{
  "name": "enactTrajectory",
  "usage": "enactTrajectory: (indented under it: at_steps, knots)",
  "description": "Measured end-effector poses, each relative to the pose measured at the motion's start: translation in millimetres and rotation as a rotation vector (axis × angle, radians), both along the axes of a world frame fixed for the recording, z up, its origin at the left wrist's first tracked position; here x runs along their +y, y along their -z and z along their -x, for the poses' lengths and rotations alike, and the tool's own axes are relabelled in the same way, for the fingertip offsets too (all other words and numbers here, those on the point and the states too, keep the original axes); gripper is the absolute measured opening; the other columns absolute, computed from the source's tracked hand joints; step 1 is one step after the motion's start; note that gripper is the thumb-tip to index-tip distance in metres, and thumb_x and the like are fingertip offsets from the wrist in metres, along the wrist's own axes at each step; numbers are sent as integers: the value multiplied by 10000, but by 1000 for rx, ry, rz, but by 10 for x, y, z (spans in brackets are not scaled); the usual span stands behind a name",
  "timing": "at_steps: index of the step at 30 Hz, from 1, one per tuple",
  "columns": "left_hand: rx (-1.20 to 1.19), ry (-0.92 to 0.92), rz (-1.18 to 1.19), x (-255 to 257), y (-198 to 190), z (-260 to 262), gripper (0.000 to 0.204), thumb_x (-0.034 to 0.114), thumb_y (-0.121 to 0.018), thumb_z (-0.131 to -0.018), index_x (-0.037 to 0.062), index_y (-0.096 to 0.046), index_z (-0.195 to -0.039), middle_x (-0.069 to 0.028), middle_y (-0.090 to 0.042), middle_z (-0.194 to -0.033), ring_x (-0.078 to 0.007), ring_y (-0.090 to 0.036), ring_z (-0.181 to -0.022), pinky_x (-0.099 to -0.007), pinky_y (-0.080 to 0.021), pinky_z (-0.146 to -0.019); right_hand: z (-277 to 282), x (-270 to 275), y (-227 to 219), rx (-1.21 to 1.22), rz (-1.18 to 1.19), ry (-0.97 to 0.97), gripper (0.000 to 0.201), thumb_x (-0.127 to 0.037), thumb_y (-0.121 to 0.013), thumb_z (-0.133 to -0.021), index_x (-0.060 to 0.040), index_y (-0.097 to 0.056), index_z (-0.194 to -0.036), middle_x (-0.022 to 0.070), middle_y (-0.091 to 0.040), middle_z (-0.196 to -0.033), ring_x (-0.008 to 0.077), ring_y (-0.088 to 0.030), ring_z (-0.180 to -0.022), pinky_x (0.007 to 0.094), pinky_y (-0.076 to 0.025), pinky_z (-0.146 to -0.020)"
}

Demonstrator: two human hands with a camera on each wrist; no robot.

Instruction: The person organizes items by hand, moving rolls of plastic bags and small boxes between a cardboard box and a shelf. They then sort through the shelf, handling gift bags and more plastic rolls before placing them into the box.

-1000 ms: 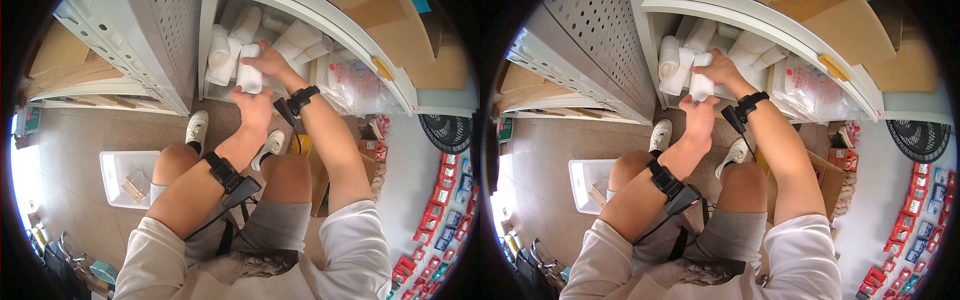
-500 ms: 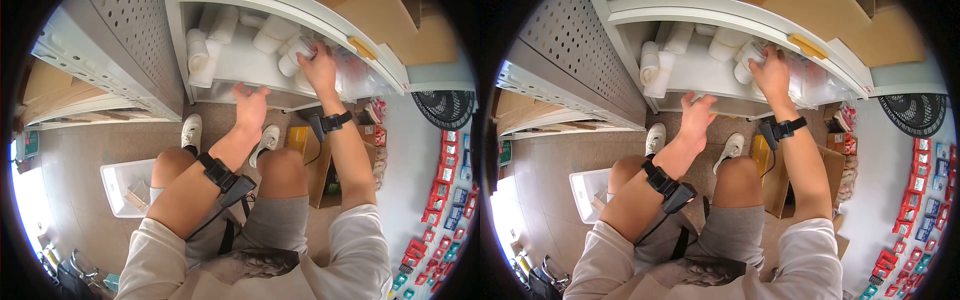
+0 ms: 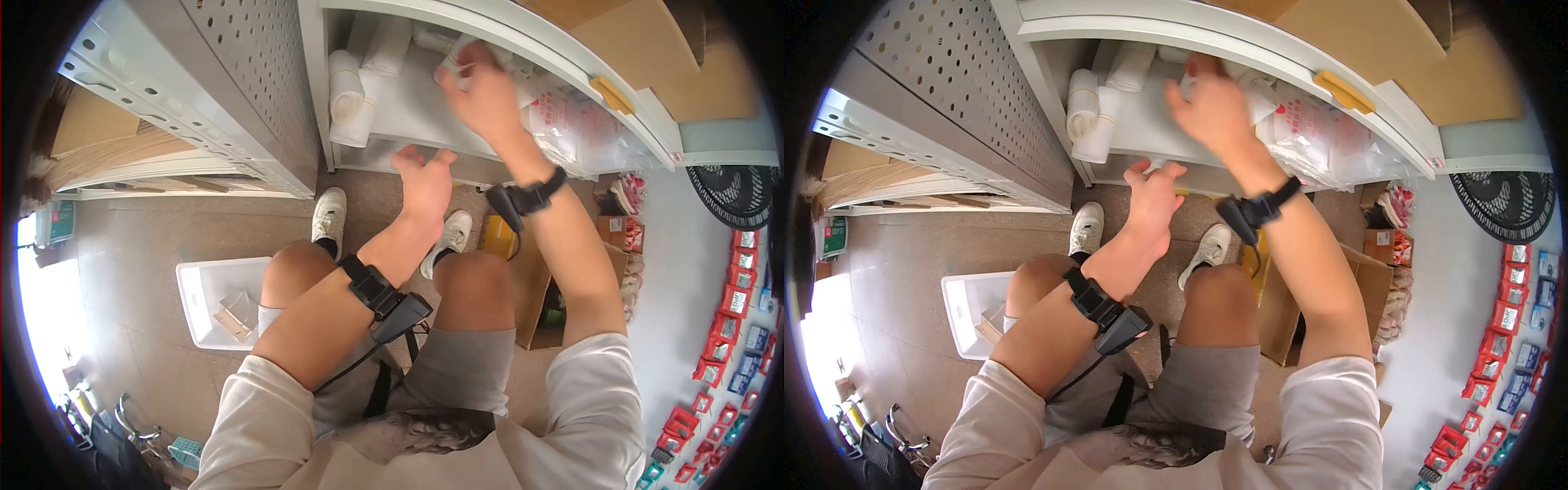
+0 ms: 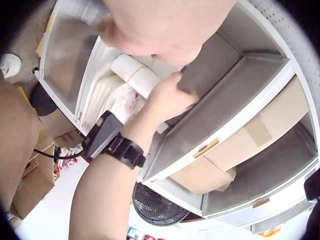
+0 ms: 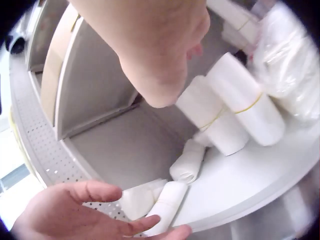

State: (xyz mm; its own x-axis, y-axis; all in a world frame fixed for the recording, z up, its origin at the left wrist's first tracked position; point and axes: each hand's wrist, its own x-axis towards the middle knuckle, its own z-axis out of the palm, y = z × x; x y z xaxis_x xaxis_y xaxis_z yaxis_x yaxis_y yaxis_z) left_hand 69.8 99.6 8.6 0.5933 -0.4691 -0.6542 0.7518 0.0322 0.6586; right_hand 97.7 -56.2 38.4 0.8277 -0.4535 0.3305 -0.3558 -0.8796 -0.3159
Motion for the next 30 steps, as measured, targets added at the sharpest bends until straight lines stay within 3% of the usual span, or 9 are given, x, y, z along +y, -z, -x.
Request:
enactTrajectory:
  at_steps: [3,4,6,9,13,15,19,22,30]
  knots:
    - [40,-64,31,2,-1,-42,697,275,-651,-848,67,-241,-1372,-139,-397,-1351,-218,-396,-1244,-408,-365,-1012,-830,4,551,31,-52,147,793,-505,-693,-814,106,-464,-1265,212,-657,-1111,293,-685,-894,377,-559,-758]
    - [82,-127,76,13,-26,-76,674,292,-646,-863,72,-249,-1361,-129,-402,-1342,-207,-401,-1242,-405,-369,-1005,-990,46,469,21,-53,146,793,-505,-693,-814,106,-464,-1265,212,-657,-1111,293,-685,-894,377,-559,-758]
    - [76,-128,74,89,-102,-170,647,306,-632,-882,75,-255,-1354,-116,-401,-1343,-204,-406,-1244,-404,-371,-1000,-1239,51,297,420,-621,234,963,-606,-668,-786,153,-395,-1312,218,-638,-1167,279,-681,-899,328,-574,-700]
    - [80,-141,75,174,-163,-237,604,314,-605,-911,79,-261,-1349,-94,-393,-1353,-205,-415,-1250,-402,-377,-994,-1473,-73,737,356,-410,197,1059,-665,-645,-756,202,-369,-1300,212,-628,-1182,267,-677,-886,301,-575,-636]
    - [102,-189,39,226,-179,-338,567,300,-576,-934,84,-263,-1354,-72,-374,-1376,-209,-424,-1251,-401,-386,-986,-1402,-184,795,322,-597,220,894,-589,-646,-790,104,-454,-1321,188,-633,-1203,296,-679,-905,342,-575,-722]
    - [96,-195,39,228,-186,-351,566,300,-578,-933,85,-264,-1352,-72,-373,-1376,-208,-426,-1244,-404,-389,-981,-1377,-413,977,147,275,-13,645,-465,-640,-835,-43,-550,-1314,167,-635,-1222,331,-668,-965,413,-544,-837]
    - [123,-187,40,188,-186,-280,561,296,-585,-929,91,-265,-1342,-74,-376,-1367,-209,-430,-1229,-411,-397,-967,-928,-203,-31,-16,34,-32,439,-379,-665,-827,-110,-663,-1174,131,-686,-1121,318,-633,-1053,423,-494,-918]
    - [121,-180,48,213,-216,-242,558,285,-590,-927,93,-262,-1336,-74,-380,-1359,-211,-431,-1227,-410,-400,-963,-805,-363,-192,-67,232,-265,371,-310,-665,-837,-115,-668,-1152,136,-687,-1101,327,-638,-1029,434,-499,-897]
    - [133,-209,54,212,-214,-273,563,282,-588,-928,95,-253,-1340,-75,-354,-1378,-209,-419,-1238,-407,-403,-956,-723,-450,-232,135,424,-110,374,-327,-644,-849,-114,-668,-1156,146,-681,-1110,331,-635,-1037,437,-498,-895]
